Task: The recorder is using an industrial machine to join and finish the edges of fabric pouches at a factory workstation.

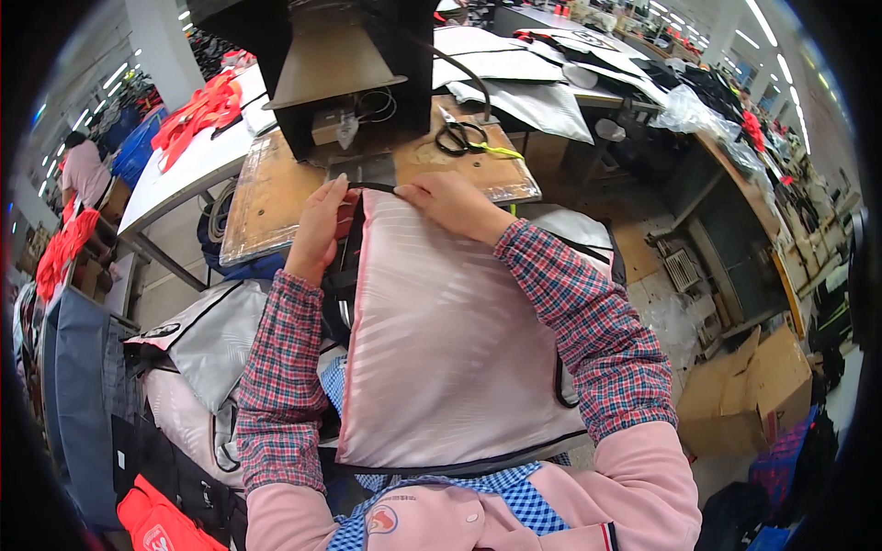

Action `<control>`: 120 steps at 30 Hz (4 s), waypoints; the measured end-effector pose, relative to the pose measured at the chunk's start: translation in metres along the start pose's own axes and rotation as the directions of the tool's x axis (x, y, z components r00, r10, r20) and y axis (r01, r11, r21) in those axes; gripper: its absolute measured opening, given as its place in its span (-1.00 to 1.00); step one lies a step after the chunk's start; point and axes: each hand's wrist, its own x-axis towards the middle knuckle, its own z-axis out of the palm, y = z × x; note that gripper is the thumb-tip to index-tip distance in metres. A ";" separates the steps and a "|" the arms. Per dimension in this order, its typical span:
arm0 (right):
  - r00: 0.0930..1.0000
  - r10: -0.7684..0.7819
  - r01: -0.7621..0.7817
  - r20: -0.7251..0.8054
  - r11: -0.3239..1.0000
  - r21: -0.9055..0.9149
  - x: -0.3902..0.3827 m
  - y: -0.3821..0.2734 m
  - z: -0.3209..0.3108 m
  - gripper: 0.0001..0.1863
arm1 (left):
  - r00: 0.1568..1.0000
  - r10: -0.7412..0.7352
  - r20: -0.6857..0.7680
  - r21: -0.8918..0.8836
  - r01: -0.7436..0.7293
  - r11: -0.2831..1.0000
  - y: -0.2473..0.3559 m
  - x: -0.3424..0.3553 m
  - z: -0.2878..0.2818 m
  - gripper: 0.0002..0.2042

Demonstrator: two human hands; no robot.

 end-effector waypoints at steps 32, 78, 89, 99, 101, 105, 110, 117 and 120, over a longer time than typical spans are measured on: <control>0.997 0.073 -0.077 -0.035 0.991 -0.109 0.078 0.005 -0.004 -0.56 | 0.966 0.149 -0.209 -0.015 -0.155 0.988 0.020 0.063 -0.002 -0.76; 0.898 0.042 -0.190 0.437 0.935 0.300 -0.153 -0.039 -0.051 -0.50 | 0.891 -0.106 0.442 0.367 -0.071 0.928 -0.045 -0.145 0.065 -0.80; 0.932 -0.312 0.222 -0.185 0.894 -0.390 -0.200 -0.052 -0.051 -0.61 | 0.915 -0.133 0.381 -0.127 0.194 0.973 -0.084 -0.101 0.045 -0.68; 0.964 -0.238 0.211 -0.115 0.955 -0.210 -0.097 -0.010 -0.055 -0.64 | 0.843 -0.103 0.528 0.420 -0.153 0.894 -0.040 -0.111 0.025 -0.62; 0.972 -0.216 0.201 -0.090 0.968 -0.150 -0.081 -0.008 -0.059 -0.65 | 0.851 -0.140 0.506 0.357 -0.058 0.932 -0.018 -0.096 0.021 -0.61; 0.991 -0.130 0.129 -0.010 0.990 -0.059 -0.053 -0.017 -0.054 -0.64 | 0.936 -0.070 0.344 0.005 0.073 0.997 0.034 -0.089 0.014 -0.65; 0.991 -0.063 0.072 0.118 0.994 -0.077 -0.028 -0.017 -0.049 -0.61 | 0.993 0.056 0.104 0.060 -0.063 0.996 0.040 -0.066 0.015 -0.68; 0.988 -0.043 0.062 0.146 0.990 -0.129 -0.004 -0.013 -0.043 -0.53 | 0.989 0.114 -0.090 0.170 -0.098 0.981 0.041 -0.037 0.018 -0.80; 0.985 0.010 0.008 0.173 0.995 -0.099 0.006 -0.005 -0.040 -0.52 | 0.985 0.108 -0.131 0.183 -0.083 0.980 0.040 -0.023 0.020 -0.82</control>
